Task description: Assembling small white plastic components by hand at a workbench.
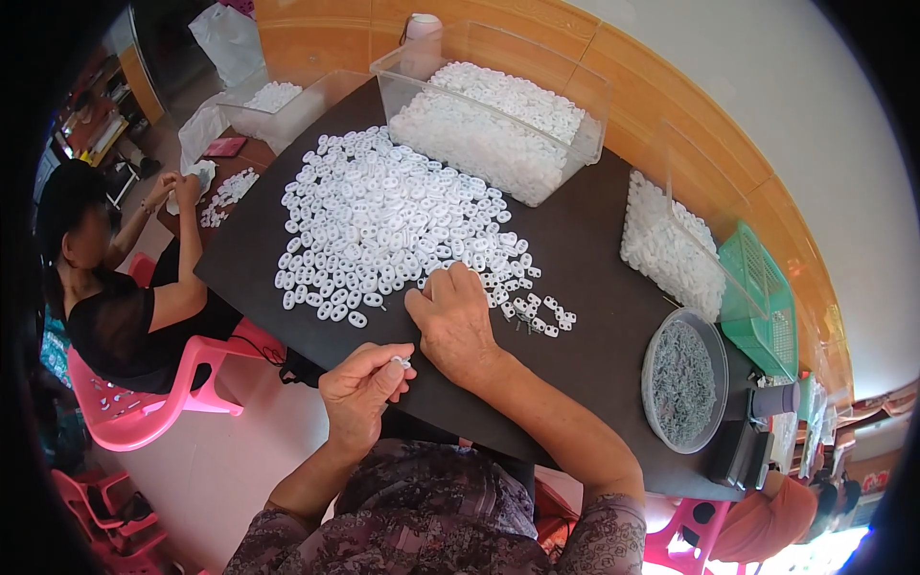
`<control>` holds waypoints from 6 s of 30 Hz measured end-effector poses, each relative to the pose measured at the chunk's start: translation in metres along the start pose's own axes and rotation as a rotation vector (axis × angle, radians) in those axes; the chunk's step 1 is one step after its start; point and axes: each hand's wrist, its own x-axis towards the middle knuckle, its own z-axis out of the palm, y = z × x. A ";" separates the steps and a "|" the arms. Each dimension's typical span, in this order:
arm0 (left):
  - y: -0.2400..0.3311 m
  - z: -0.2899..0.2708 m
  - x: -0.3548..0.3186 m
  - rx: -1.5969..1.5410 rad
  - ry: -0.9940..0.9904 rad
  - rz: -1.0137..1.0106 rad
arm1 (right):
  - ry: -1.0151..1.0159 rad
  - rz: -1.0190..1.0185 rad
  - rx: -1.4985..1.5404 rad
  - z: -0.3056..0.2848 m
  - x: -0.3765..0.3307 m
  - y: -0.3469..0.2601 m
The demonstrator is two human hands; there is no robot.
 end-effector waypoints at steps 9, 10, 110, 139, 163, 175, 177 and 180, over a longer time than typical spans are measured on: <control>0.003 -0.004 0.001 -0.003 0.024 0.005 | -0.071 0.037 0.158 -0.017 -0.017 -0.013; 0.003 -0.003 0.001 0.000 0.033 0.011 | -0.066 0.082 0.215 -0.019 -0.020 -0.012; -0.001 0.048 0.006 -0.297 0.055 -0.092 | 0.224 0.284 0.387 -0.066 -0.052 -0.037; -0.026 0.047 0.003 -0.063 0.011 0.358 | 0.326 0.293 0.506 -0.064 -0.059 -0.041; -0.014 0.040 -0.004 -0.080 -0.045 0.259 | 0.272 0.397 0.575 -0.071 -0.061 -0.054; -0.015 0.044 -0.006 -0.044 -0.007 0.336 | 0.322 0.398 0.528 -0.069 -0.059 -0.060; -0.016 0.045 -0.006 -0.054 0.009 0.322 | 0.362 0.307 0.466 -0.065 -0.059 -0.058; -0.020 0.046 -0.004 0.011 0.036 0.445 | 0.376 0.312 0.453 -0.061 -0.060 -0.061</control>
